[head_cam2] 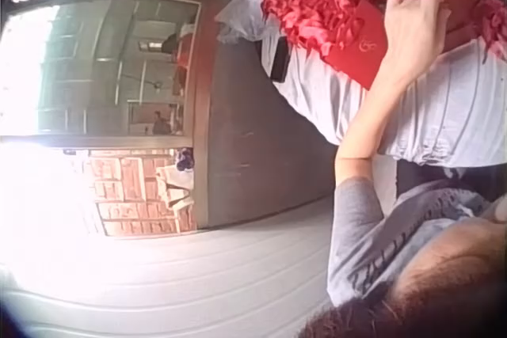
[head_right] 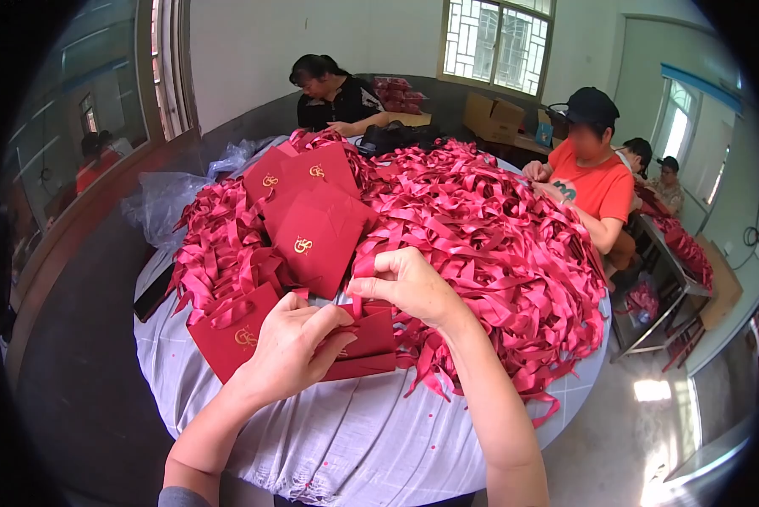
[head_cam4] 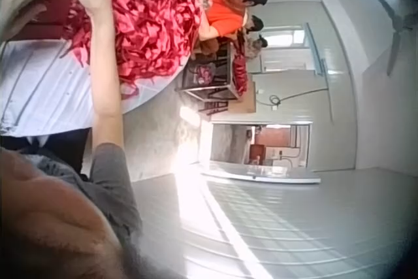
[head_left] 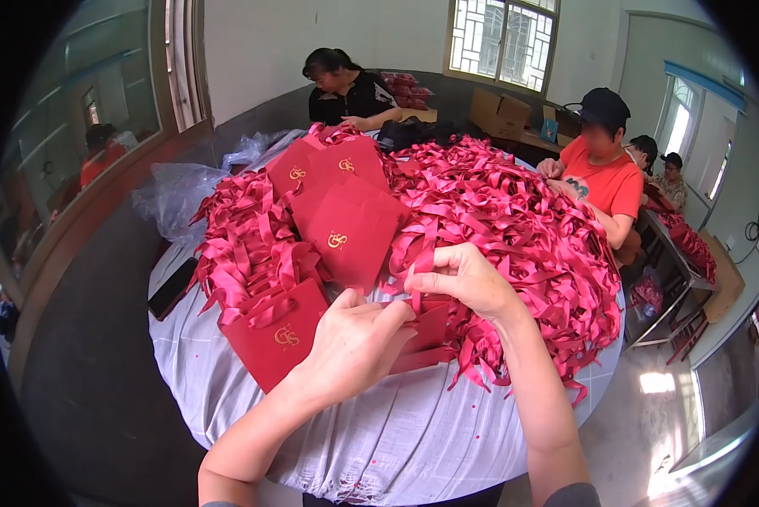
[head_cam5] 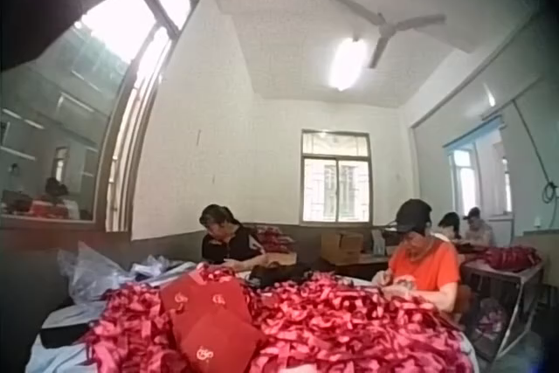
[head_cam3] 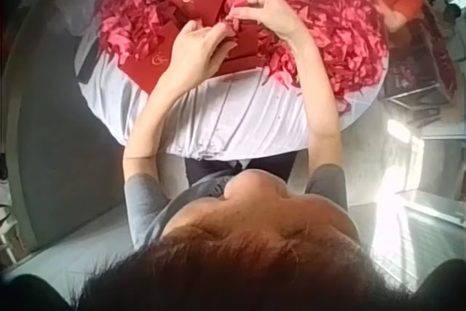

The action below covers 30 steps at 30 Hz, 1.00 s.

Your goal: The person assembles gift bags by taking ribbon strips from a pile and attaching them into the red paper bags by hand.

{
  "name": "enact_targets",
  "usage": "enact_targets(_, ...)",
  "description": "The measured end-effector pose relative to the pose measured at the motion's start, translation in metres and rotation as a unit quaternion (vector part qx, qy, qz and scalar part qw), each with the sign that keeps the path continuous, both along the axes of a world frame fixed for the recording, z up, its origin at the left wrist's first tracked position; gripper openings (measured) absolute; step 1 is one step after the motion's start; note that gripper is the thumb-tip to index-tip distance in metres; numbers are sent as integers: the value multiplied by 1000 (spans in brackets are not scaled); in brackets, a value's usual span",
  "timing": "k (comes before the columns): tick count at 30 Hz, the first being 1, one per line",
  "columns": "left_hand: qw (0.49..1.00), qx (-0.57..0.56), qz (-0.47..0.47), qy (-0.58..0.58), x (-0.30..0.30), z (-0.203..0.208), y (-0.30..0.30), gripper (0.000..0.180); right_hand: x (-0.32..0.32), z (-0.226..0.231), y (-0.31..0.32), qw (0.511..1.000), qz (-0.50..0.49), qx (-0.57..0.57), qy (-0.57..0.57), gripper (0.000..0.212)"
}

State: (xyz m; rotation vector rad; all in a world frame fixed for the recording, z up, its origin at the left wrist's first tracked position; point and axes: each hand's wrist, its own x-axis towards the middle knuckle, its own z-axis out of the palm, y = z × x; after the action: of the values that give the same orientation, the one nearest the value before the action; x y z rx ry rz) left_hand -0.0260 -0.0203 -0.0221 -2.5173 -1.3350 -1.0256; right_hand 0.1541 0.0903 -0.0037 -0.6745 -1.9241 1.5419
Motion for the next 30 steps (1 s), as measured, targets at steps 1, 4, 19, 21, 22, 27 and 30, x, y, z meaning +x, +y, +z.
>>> enact_targets(1, 1000, 18, -3, -5, 0, -1, 1, 16, -1, -1, 1, 1000, 0, 1, 0, 16)
enact_targets(4, 998, 49, -9, -24, 1, -3, 4, 15, -2, -2, 0, 999, -20, 22, 12, 15)
enact_targets(19, 966, 170, 61, -185, -23, 13, 11, 10, -9, 15, -23, 970, -117, 210, 38, 20)
enact_targets(21, 962, 84, 122, -230, -30, 7, 14, 6, -7, 15, -21, 964, -139, 223, 36, 23)
enact_targets(22, 963, 31, 143, -228, -34, 5, 16, 17, -7, 14, -19, 957, -162, 237, 34, 26)
enact_targets(27, 896, -275, 78, -339, -36, -8, 23, 65, -6, 0, -8, 940, -206, 272, 10, 29)
enact_targets(30, 870, -305, 13, -387, -27, -9, 22, 49, -12, 6, -17, 947, -202, 251, 17, 29)
